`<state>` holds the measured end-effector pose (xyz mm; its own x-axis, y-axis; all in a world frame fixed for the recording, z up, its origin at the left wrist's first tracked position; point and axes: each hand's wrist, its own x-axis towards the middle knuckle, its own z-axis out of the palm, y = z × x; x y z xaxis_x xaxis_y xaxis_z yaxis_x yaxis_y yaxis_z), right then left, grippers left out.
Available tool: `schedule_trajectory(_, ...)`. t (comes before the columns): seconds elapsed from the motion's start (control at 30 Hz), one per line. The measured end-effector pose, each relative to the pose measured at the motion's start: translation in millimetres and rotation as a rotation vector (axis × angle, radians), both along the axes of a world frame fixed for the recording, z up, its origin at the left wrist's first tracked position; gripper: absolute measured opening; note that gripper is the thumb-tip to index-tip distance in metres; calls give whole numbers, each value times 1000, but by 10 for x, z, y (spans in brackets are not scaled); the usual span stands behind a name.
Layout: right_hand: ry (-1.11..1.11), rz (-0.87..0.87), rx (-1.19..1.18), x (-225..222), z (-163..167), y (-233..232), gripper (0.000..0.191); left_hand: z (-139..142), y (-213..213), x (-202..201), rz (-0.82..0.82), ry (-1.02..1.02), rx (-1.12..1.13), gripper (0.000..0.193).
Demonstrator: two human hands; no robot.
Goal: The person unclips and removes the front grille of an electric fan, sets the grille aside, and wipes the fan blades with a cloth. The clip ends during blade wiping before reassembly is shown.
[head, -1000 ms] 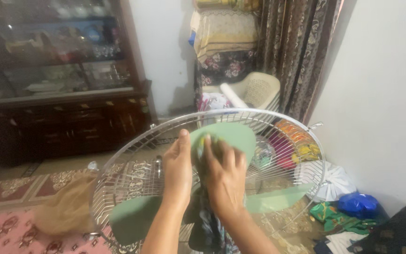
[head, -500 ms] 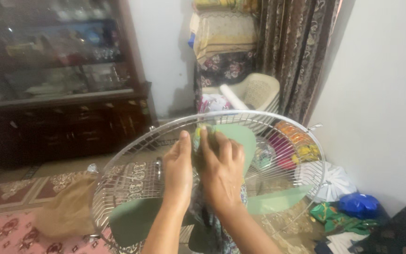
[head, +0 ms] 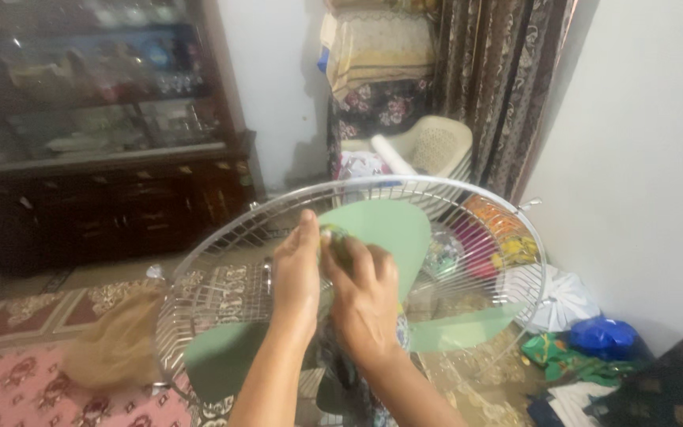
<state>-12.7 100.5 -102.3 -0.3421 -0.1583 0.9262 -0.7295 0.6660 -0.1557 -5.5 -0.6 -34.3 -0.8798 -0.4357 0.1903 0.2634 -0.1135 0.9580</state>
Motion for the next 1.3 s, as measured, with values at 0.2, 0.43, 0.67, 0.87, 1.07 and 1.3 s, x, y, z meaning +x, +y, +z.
schedule_trajectory(0.2,22,-18,49,116,-13,14,62,20,-15,17,-35,39,71,51)
schedule_trajectory(0.43,-16,-18,30,22,8,-35,65,0,-13,-10,-34,24,75,50)
schedule_trajectory(0.67,-60,-4,22,179,-22,-18,59,-20,-31,27,9,-33,75,50)
schedule_trajectory(0.87,32,27,35,-89,-36,-64,62,-58,-42,-41,-4,-4,74,48)
schedule_trajectory(1.07,-119,31,176,11,-739,221,70,-104,-160,-53,-95,49,122,44)
schedule_trajectory(1.3,-28,110,63,-61,-281,52,66,-86,-42,-18,-55,50,22,57)
